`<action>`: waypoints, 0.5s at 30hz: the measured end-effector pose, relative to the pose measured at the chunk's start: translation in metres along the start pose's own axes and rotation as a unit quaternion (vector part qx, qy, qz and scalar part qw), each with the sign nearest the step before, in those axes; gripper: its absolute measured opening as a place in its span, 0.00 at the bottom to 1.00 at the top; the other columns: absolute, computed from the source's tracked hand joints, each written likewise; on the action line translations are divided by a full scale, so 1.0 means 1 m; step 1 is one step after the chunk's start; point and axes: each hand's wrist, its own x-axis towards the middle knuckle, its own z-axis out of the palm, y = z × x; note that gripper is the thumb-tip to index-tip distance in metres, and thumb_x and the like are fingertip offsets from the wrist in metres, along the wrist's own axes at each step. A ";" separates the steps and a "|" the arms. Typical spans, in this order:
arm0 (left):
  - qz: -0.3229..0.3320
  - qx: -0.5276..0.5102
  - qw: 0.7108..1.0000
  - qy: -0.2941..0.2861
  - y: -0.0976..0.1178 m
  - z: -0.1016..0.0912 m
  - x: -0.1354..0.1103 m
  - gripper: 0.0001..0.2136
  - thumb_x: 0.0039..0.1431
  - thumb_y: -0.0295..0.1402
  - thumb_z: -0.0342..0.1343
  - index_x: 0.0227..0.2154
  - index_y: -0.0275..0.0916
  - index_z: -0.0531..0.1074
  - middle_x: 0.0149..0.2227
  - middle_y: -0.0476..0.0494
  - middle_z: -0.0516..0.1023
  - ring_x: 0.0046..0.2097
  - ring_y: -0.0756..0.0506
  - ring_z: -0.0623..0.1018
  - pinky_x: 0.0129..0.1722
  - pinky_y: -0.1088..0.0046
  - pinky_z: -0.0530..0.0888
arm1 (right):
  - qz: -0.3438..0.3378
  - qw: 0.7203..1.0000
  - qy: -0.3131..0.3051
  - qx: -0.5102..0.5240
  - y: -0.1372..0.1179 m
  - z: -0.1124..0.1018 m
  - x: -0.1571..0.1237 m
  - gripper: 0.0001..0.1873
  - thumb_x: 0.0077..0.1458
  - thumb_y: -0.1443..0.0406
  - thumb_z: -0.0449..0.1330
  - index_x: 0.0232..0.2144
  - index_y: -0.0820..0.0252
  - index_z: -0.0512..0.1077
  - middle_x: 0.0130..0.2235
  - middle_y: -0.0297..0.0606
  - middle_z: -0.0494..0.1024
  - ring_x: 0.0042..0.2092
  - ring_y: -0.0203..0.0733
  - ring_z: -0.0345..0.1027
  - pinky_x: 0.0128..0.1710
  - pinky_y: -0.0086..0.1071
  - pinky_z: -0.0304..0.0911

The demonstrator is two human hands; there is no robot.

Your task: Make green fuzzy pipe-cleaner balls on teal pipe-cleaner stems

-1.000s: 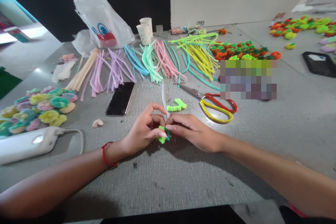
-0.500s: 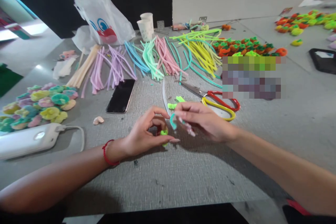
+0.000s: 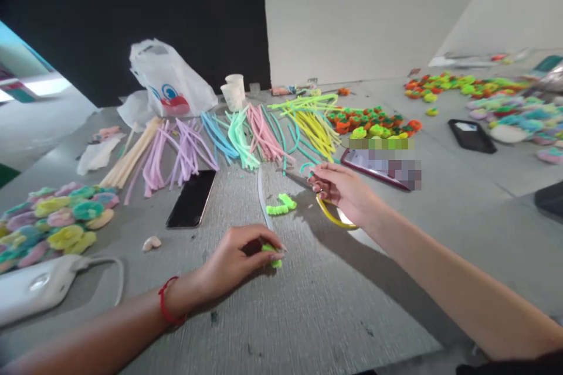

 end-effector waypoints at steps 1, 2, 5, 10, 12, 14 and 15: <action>-0.017 -0.026 1.000 -0.006 0.000 0.001 0.000 0.12 0.54 0.40 0.60 0.31 0.34 0.76 0.29 0.44 0.77 0.28 0.51 0.74 0.28 0.76 0.70 | -0.006 1.000 -0.010 -0.017 -0.007 -0.004 0.004 0.08 0.50 0.63 0.64 0.29 0.60 0.68 0.28 0.36 0.73 0.27 0.33 0.67 0.23 0.26 0.62; -0.036 -0.056 0.998 -0.012 0.000 0.001 0.000 0.13 0.54 0.40 0.59 0.31 0.34 0.76 0.28 0.43 0.77 0.27 0.51 0.74 0.28 0.76 0.71 | -0.021 0.999 -0.018 -0.038 -0.017 -0.010 0.009 0.08 0.51 0.63 0.64 0.29 0.61 0.69 0.27 0.38 0.74 0.27 0.34 0.68 0.24 0.26 0.63; -0.082 -0.139 0.987 0.000 0.002 0.001 0.003 0.12 0.52 0.39 0.62 0.29 0.33 0.77 0.28 0.42 0.78 0.28 0.50 0.76 0.29 0.75 0.72 | -0.123 0.990 0.012 -0.061 -0.058 -0.036 0.028 0.05 0.53 0.65 0.61 0.29 0.62 0.69 0.26 0.38 0.74 0.26 0.33 0.67 0.24 0.25 0.63; -0.135 -0.256 0.957 -0.014 0.009 -0.006 0.008 0.12 0.44 0.37 0.67 0.24 0.32 0.75 0.32 0.38 0.80 0.31 0.49 0.77 0.31 0.73 0.73 | -0.292 0.951 0.093 -0.045 -0.108 -0.074 0.047 0.13 0.61 0.60 0.47 0.26 0.56 0.62 0.32 0.38 0.77 0.32 0.30 0.69 0.32 0.22 0.64; -0.134 -0.265 0.954 -0.035 0.011 -0.008 0.008 0.13 0.38 0.34 0.70 0.24 0.33 0.75 0.33 0.39 0.80 0.34 0.48 0.78 0.35 0.72 0.74 | -0.299 0.948 0.075 -0.076 -0.100 -0.070 0.047 0.09 0.59 0.62 0.51 0.27 0.57 0.65 0.32 0.40 0.77 0.31 0.33 0.70 0.33 0.27 0.66; -0.136 -0.262 0.954 -0.049 0.012 -0.009 0.008 0.14 0.33 0.30 0.72 0.25 0.33 0.75 0.33 0.41 0.80 0.34 0.49 0.78 0.36 0.73 0.73 | -0.298 0.941 0.031 -0.158 -0.082 -0.057 0.045 0.10 0.57 0.62 0.54 0.27 0.60 0.68 0.28 0.41 0.77 0.26 0.35 0.70 0.28 0.29 0.67; -0.141 -0.258 0.954 -0.050 0.012 -0.009 0.008 0.15 0.31 0.29 0.73 0.25 0.33 0.74 0.32 0.42 0.80 0.33 0.49 0.77 0.35 0.74 0.73 | -0.305 0.931 0.007 -0.202 -0.072 -0.049 0.044 0.11 0.59 0.61 0.53 0.29 0.62 0.70 0.28 0.43 0.77 0.27 0.37 0.71 0.28 0.30 0.68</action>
